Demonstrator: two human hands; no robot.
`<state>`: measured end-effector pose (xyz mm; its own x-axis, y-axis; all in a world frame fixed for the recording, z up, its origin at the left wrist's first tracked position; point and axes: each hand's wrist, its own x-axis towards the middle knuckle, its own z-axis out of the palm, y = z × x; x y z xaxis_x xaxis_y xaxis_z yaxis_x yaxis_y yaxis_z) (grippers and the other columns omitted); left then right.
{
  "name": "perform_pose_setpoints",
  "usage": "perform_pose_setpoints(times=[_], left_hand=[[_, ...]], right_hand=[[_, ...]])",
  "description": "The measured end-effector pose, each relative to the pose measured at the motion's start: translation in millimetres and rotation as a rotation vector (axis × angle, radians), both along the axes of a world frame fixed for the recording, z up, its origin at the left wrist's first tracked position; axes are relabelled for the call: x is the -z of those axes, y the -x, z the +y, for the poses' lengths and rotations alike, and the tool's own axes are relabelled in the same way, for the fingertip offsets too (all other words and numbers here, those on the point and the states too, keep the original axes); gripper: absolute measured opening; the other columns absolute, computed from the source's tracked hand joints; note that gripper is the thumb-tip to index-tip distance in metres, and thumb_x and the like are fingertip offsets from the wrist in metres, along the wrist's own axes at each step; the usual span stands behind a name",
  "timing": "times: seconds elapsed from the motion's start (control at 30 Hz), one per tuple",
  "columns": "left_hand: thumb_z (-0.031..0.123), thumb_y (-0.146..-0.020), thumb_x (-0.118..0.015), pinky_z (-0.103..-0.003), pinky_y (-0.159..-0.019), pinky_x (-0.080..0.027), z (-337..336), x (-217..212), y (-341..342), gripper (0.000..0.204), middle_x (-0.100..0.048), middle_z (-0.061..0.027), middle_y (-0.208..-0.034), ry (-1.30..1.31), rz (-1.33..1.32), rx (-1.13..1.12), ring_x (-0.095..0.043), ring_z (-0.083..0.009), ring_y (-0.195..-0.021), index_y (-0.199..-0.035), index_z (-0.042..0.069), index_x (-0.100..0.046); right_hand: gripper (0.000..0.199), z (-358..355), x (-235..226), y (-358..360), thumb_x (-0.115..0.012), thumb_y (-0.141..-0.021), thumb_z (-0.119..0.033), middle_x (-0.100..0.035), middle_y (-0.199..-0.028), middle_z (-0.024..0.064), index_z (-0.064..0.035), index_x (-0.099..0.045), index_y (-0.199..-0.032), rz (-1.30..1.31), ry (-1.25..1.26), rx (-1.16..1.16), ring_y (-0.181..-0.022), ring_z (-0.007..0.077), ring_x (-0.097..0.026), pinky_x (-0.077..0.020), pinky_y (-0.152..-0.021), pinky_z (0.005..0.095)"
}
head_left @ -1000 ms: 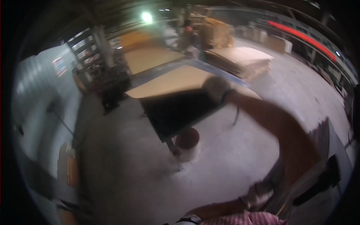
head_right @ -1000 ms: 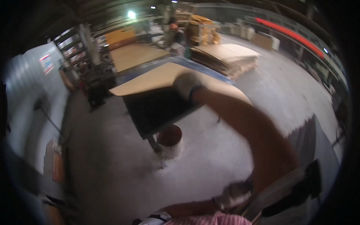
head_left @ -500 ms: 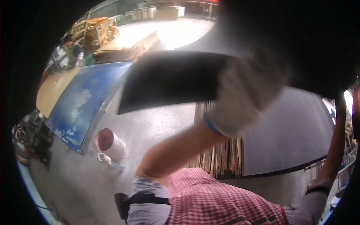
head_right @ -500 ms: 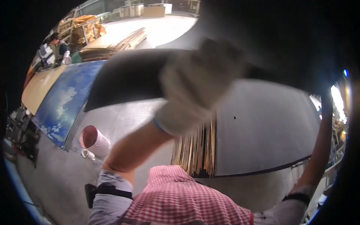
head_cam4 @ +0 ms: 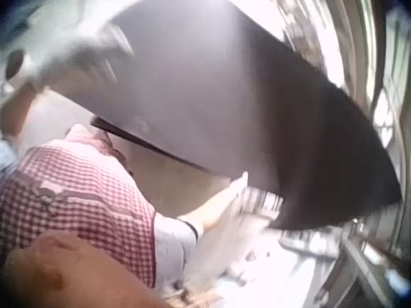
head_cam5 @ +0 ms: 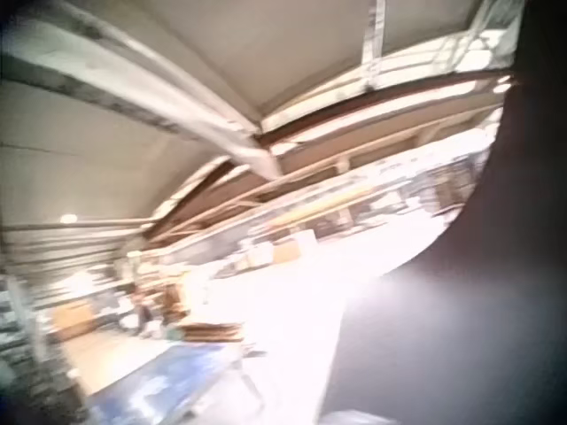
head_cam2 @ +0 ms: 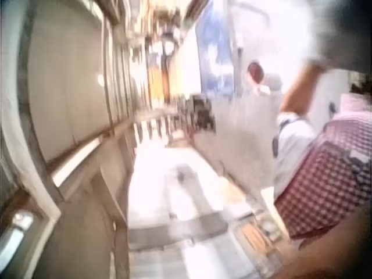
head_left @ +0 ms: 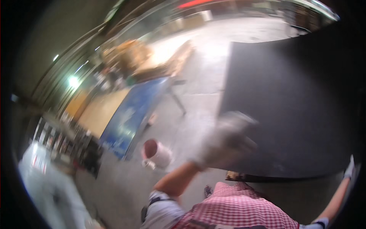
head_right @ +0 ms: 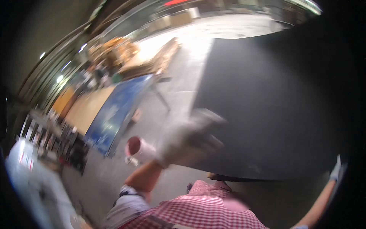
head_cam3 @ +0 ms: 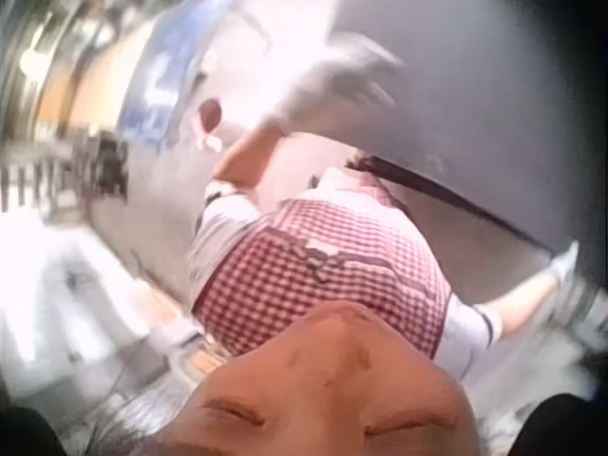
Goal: Manually lifting, moving, and stacking large flexible material sheets onto a processing table in a factory.
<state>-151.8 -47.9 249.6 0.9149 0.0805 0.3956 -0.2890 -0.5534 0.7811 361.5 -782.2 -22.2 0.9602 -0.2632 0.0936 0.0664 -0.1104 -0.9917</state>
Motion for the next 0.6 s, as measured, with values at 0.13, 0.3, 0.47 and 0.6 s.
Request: perform_pose_setpoints(times=[0.13,0.3,0.47,0.6], left_hand=[[0.036,-0.087,-0.066,-0.036,-0.104,-0.039,94,41,-6,0.077,-0.045,-0.02,-0.137,-0.528,0.171,-0.822,-0.046,-0.0281,-0.126,-0.142,-0.005,-0.031],[0.015,-0.089,-0.061,-0.031,-0.088,-0.047,33,31,-28,0.057,-0.057,-0.0112,-0.12,0.816,0.274,-0.339,-0.057,-0.0215,-0.104,-0.141,0.002,-0.039],[0.01,-0.091,-0.057,-0.033,-0.087,-0.048,2,-8,-25,0.061,-0.054,-0.0123,-0.123,0.816,0.285,-0.329,-0.055,-0.0208,-0.105,-0.145,0.004,-0.03],[0.01,-0.093,-0.053,-0.033,-0.079,-0.051,7,16,-30,0.059,-0.053,-0.0116,-0.119,0.909,0.281,-0.298,-0.057,-0.0206,-0.098,-0.147,0.007,-0.028]], right_hand=[[0.062,18,4,28,-0.065,-0.087,-0.035,-0.055,-0.129,0.0121,0.0086,-0.052,-0.128,-0.03,-0.108,0.106,-0.117,0.0211,-0.051,-0.0397,-0.102,0.0319],[0.09,122,-84,80,-0.076,-0.074,-0.038,-0.043,-0.141,0.0215,0.014,-0.037,-0.135,-0.081,0.093,0.404,-0.129,0.03,-0.043,-0.0329,-0.108,0.0369],[0.094,130,-122,100,-0.071,-0.078,-0.038,-0.028,-0.149,0.0275,0.0097,-0.022,-0.144,0.008,0.262,0.604,-0.141,0.0344,-0.025,-0.0227,-0.115,0.0367],[0.092,147,-121,123,-0.069,-0.079,-0.042,-0.03,-0.148,0.0285,0.0091,-0.026,-0.143,0.096,0.358,0.646,-0.139,0.0361,-0.03,-0.0243,-0.115,0.0372]])
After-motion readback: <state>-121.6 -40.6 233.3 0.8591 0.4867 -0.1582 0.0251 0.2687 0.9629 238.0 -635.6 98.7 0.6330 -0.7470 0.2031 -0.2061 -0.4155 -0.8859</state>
